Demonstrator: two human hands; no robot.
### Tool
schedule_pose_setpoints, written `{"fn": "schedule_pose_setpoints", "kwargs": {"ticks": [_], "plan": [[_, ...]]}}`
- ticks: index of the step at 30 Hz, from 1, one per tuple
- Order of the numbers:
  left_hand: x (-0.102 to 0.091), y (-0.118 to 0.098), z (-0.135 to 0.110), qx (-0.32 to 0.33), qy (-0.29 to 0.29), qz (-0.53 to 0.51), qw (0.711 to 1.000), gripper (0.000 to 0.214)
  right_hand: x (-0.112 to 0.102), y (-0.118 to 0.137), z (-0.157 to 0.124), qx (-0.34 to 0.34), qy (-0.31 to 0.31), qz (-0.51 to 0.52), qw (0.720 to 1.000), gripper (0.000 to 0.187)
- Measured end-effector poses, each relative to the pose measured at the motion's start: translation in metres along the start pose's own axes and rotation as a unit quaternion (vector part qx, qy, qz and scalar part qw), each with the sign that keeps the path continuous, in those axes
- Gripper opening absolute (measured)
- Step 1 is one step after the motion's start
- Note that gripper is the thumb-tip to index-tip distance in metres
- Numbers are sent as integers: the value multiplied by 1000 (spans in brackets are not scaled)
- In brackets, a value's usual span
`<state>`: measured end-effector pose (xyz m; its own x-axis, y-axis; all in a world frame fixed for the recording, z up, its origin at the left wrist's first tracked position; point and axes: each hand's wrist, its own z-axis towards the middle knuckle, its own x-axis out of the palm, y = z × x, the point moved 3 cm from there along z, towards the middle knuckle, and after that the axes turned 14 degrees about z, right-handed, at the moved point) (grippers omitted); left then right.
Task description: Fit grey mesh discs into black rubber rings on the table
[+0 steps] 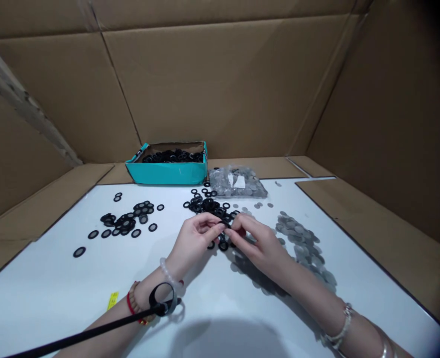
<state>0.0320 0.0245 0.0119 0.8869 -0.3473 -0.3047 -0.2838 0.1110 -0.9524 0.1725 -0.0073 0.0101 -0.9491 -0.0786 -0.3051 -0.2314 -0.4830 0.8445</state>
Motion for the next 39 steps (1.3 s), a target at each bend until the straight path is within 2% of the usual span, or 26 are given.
{"fn": "schedule_pose_setpoints", "kwargs": {"ticks": [3,7,11,16,21,26,29,32,34,36,39], "plan": [[3,2,-1,-7,24,-60,998,16,-1,-3,1,45,-25,34,998,18],[-2,-7,-1,51,5,32,998,14,-2,-6,1,68,-17,51,996,19],[-3,-6,2,47,14,86,995,8,-2,-10,2,79,2,47,996,16],[-5,1,4,33,8,86,996,10,-2,-9,3,65,11,40,997,11],[-8,-5,4,36,31,108,993,9,-4,-4,2,37,-19,41,998,9],[-9,-12,1,73,-13,148,986,7,-4,0,0,22,-59,42,997,11],[-8,-13,-1,105,-40,175,978,8,-3,2,-1,19,-65,55,996,13],[-8,-13,-2,110,-57,166,978,7,-4,0,-1,32,-64,67,995,14],[-8,-12,-1,82,-35,119,989,7,-4,-5,0,53,-55,80,994,15],[-7,-10,0,42,15,59,997,10,-5,-10,1,81,-43,108,990,17],[-8,-8,3,8,67,-14,998,14,-6,-14,4,118,-33,180,976,18]]}}
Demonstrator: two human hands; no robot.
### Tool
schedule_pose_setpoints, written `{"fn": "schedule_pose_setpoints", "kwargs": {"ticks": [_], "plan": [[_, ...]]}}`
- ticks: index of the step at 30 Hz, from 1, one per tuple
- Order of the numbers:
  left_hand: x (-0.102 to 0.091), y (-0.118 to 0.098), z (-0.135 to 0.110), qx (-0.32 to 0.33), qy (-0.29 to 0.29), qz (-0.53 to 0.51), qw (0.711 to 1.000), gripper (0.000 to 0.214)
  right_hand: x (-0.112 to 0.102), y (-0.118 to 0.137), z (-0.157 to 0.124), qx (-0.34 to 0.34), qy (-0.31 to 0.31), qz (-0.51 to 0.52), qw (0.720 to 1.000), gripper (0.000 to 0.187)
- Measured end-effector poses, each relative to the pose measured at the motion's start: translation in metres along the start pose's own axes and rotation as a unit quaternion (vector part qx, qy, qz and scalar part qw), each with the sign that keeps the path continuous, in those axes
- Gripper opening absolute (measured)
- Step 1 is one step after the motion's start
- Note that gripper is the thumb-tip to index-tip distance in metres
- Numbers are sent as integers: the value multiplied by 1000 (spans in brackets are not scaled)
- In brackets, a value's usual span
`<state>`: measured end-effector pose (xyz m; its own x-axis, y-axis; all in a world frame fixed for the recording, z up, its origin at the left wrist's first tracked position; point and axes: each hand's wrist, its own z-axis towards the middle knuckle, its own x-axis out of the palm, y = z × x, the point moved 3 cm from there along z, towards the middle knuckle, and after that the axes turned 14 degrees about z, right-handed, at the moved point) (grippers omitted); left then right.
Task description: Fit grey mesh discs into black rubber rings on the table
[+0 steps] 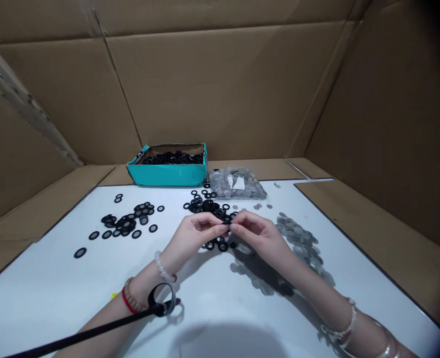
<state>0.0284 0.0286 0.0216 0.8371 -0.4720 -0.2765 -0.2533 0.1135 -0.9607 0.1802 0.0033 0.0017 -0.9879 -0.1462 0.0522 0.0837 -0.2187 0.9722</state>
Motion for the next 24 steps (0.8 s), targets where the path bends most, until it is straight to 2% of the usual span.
{"fn": "schedule_pose_setpoints", "kwargs": {"ticks": [6,9,13,17,19,21,24], "plan": [[0,13,4,-27,14,-145,989,20,3,5,1,43,-7,74,996,19],[3,15,3,-37,35,-173,984,16,4,-1,1,68,7,118,991,19],[9,11,0,-30,96,-203,974,15,6,-13,0,93,21,176,980,19],[10,11,-1,-31,109,-194,975,15,7,-14,1,93,22,163,982,22],[7,12,1,-29,81,-139,987,14,7,-10,1,83,13,119,989,21],[4,12,2,-11,18,-43,999,14,6,-6,1,61,0,72,996,19],[6,10,0,41,-55,72,995,13,4,-4,1,42,-20,48,998,19]]}}
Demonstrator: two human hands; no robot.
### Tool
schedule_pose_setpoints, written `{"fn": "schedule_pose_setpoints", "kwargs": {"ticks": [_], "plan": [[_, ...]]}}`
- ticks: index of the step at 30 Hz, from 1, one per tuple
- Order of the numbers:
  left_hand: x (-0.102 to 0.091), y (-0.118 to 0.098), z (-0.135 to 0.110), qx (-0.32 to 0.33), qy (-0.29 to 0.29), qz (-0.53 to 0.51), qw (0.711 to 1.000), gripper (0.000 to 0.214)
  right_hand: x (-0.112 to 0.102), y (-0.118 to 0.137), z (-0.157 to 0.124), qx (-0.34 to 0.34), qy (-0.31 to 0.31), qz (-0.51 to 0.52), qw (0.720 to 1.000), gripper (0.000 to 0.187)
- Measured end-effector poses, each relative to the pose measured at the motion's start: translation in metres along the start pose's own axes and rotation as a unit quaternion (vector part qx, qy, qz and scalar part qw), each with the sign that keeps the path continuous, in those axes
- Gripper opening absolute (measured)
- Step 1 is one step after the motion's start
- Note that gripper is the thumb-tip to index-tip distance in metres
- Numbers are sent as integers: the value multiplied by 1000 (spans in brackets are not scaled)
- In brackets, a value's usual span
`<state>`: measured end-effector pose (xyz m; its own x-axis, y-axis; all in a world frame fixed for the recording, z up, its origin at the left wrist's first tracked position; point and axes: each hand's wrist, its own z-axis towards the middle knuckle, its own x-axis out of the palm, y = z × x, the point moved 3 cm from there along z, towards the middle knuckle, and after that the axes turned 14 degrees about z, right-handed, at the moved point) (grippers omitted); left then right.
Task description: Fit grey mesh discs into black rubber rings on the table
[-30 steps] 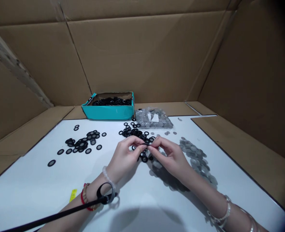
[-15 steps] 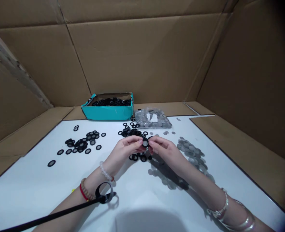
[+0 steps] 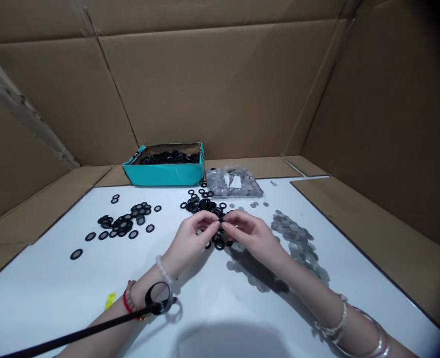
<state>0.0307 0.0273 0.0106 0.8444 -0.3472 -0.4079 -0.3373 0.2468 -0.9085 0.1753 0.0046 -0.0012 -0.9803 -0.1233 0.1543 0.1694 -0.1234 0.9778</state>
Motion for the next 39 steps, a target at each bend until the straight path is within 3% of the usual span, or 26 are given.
{"fn": "schedule_pose_setpoints", "kwargs": {"ticks": [7,13,21,29,39], "plan": [[5,-3,-6,36,-59,-31,997,24,2,4,-3,-10,-9,2,1000,16],[-1,-10,-6,70,-71,29,995,23,5,8,-8,-57,-28,13,998,12],[-3,-7,-5,76,-92,10,993,22,5,8,-2,-88,28,-14,996,16],[-6,-11,-5,112,-108,109,982,6,0,4,-2,-37,-7,-26,999,15],[-6,-9,-5,89,-60,122,987,11,2,5,-6,-56,-11,-66,996,16]]}}
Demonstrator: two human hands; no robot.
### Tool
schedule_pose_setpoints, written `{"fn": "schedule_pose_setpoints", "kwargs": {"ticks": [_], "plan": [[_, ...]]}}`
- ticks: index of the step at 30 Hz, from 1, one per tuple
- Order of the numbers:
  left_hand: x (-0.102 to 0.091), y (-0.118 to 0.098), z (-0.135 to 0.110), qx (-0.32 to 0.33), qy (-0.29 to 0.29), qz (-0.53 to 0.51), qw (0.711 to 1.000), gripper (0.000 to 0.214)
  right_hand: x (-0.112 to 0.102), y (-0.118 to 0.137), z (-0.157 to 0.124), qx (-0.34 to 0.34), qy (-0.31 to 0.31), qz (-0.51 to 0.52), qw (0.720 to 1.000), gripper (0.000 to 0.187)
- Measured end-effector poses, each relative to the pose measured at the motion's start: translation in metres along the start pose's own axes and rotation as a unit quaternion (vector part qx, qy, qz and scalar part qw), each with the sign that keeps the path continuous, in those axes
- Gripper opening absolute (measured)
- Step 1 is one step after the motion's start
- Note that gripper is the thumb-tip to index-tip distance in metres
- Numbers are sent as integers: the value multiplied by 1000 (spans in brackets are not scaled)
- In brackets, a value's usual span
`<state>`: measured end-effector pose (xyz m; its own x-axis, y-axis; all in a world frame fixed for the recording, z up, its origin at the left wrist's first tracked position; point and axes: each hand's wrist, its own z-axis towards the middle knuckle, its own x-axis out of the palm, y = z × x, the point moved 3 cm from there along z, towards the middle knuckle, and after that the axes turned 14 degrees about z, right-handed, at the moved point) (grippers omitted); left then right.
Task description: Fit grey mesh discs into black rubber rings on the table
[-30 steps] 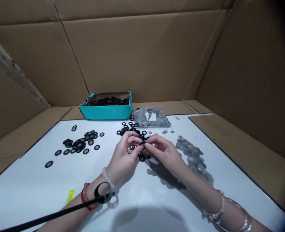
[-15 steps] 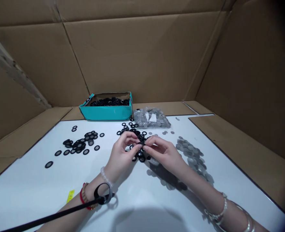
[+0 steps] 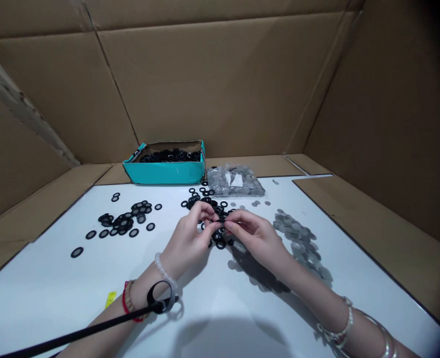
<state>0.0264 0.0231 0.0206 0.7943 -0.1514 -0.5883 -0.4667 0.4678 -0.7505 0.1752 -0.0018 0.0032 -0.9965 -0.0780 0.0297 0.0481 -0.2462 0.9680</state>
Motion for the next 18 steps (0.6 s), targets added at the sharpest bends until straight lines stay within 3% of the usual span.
{"fn": "schedule_pose_setpoints", "kwargs": {"ticks": [4,8,12,18], "plan": [[1,2,1,-52,-23,-73,996,14,2,0,0,1,-9,11,1000,16],[2,3,4,-131,-16,-158,979,15,2,-9,3,85,-13,110,990,22],[-3,-1,7,-101,-10,-162,982,17,1,-11,4,116,-23,229,966,22],[-3,3,8,-93,16,-143,985,16,2,-8,4,138,-28,274,951,18]]}}
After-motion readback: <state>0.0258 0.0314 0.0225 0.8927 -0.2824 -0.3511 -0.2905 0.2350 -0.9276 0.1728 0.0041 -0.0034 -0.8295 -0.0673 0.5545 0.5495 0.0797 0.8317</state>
